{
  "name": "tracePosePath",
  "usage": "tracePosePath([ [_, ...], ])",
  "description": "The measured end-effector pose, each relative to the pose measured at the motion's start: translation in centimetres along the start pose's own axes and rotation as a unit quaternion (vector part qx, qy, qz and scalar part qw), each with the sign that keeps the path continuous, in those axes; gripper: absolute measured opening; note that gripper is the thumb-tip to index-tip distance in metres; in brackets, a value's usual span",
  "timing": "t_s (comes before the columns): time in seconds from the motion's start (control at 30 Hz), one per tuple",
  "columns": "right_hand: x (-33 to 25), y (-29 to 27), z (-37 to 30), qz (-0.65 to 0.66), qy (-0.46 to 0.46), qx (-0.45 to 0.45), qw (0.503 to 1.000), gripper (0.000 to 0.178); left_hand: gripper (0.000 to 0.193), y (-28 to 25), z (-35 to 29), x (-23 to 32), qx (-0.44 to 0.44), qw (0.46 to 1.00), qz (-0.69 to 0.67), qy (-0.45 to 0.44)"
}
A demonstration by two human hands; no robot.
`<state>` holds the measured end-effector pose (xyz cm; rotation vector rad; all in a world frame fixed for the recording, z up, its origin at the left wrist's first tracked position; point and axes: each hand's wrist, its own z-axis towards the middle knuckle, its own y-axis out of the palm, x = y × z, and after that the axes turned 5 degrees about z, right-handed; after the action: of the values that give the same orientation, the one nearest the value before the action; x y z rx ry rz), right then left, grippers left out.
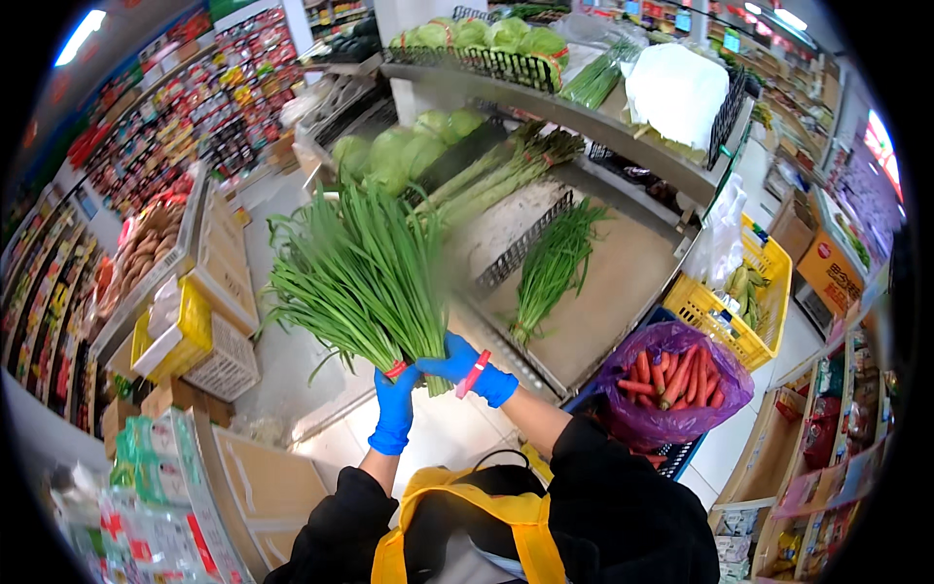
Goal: The person sits on a low stool and gathers loose green leafy vegetables, aligns them into a bundle, and secures the bundle with a red rubber band. The person then carries the finished bundle to a produce display and places it among other vegetables.
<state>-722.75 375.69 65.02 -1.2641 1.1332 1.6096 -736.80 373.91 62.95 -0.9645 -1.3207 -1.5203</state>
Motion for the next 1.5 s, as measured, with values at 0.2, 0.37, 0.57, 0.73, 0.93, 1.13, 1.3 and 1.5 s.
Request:
tracePosePath([
  [0.2,-2.1,-5.2,9.2,0.027,-0.127,0.15,0.98,0.041,0.034,2.7,15.8,-3.1,-0.147,0.988,-0.048,-0.022],
  [0.37,2.0,-8.8,13.9,-0.051,0.053,0.345,0.936,0.069,0.03,3.5,24.7,-9.9,-0.213,0.958,-0.108,-0.16],
  [0.57,12.4,-14.0,14.7,-0.125,0.12,0.491,0.854,0.068,0.032,3.8,25.6,-14.0,-0.291,0.934,-0.044,-0.202],
  [0.73,5.0,-12.3,16.3,0.041,-0.024,0.415,0.909,0.06,0.032,5.5,28.0,-12.1,-0.266,0.939,-0.062,-0.21],
  [0.93,6.6,-13.4,16.7,-0.135,0.155,0.4,0.893,0.067,0.029,5.0,28.3,-11.5,-0.212,0.933,0.004,-0.292],
  [1.13,5.1,-12.4,16.5,-0.099,0.139,0.383,0.908,0.066,0.019,4.7,28.4,-11.2,-0.281,0.943,0.097,-0.152],
  [1.3,7.6,-14.4,16.3,-0.116,0.124,0.337,0.926,0.063,0.017,5.9,27.6,-10.3,-0.291,0.944,0.099,-0.117],
  [1.5,6.9,-13.8,16.7,-0.112,0.114,0.334,0.929,0.054,0.017,5.7,28.2,-10.3,-0.27,0.946,0.161,-0.079],
])
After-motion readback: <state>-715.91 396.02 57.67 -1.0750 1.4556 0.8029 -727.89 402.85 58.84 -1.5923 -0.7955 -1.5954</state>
